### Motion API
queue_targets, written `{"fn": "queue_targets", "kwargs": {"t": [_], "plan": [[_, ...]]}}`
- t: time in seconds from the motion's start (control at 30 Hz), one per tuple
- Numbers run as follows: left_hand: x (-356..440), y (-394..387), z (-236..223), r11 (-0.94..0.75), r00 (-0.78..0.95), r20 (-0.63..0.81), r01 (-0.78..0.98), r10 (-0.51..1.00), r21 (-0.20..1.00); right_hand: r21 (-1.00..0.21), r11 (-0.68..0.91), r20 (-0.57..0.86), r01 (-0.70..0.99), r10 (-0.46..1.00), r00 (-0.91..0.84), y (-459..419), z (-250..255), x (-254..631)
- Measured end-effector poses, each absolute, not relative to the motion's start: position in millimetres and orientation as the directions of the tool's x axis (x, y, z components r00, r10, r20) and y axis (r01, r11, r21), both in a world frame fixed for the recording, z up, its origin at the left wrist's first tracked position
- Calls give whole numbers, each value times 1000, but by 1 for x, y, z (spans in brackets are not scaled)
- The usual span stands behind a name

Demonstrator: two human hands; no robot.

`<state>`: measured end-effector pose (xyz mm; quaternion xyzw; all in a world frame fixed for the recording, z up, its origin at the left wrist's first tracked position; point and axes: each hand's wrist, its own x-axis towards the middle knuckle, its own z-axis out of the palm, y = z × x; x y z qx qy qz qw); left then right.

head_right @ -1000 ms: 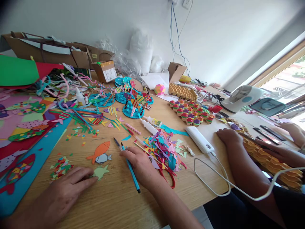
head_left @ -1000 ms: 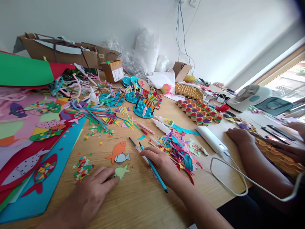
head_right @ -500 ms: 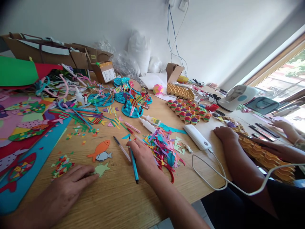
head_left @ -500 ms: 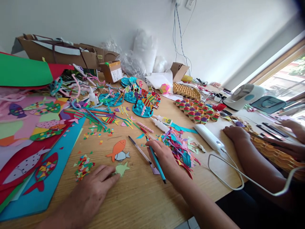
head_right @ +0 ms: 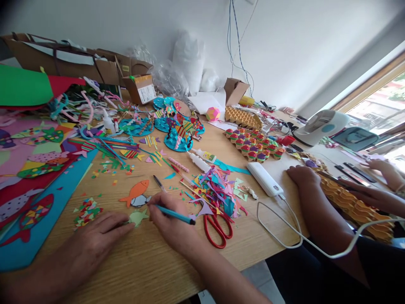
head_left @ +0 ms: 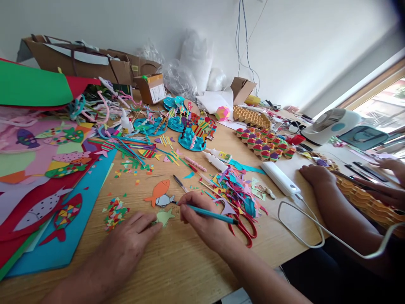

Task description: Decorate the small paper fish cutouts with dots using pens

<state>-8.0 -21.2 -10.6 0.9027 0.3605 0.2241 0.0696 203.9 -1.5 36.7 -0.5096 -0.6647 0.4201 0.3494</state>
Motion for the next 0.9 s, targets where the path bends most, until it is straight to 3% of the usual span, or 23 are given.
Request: {"fn": "queue_targets", "kwargs": {"t": [0.1, 0.2, 0.3, 0.47, 0.9], "plan": [[-8, -22, -8, -740, 641, 372, 611, 671, 281, -950, 25, -42, 311, 977, -207, -7, 26, 186], [-7, -23, -4, -749, 654, 369, 605, 661, 270, -959, 34, -9, 281, 989, -151, -5, 15, 178], [-6, -23, -2, -752, 660, 364, 603, 657, 266, -937, 85, 52, 340, 993, -105, -6, 9, 174], [-5, -24, 1, -751, 670, 344, 613, 658, 244, -860, 150, 72, 488, 982, -175, -11, 11, 172], [-5, -27, -1, -731, 672, 289, 636, 682, 246, -806, 248, 157, 537, 965, -210, -13, 7, 170]]}}
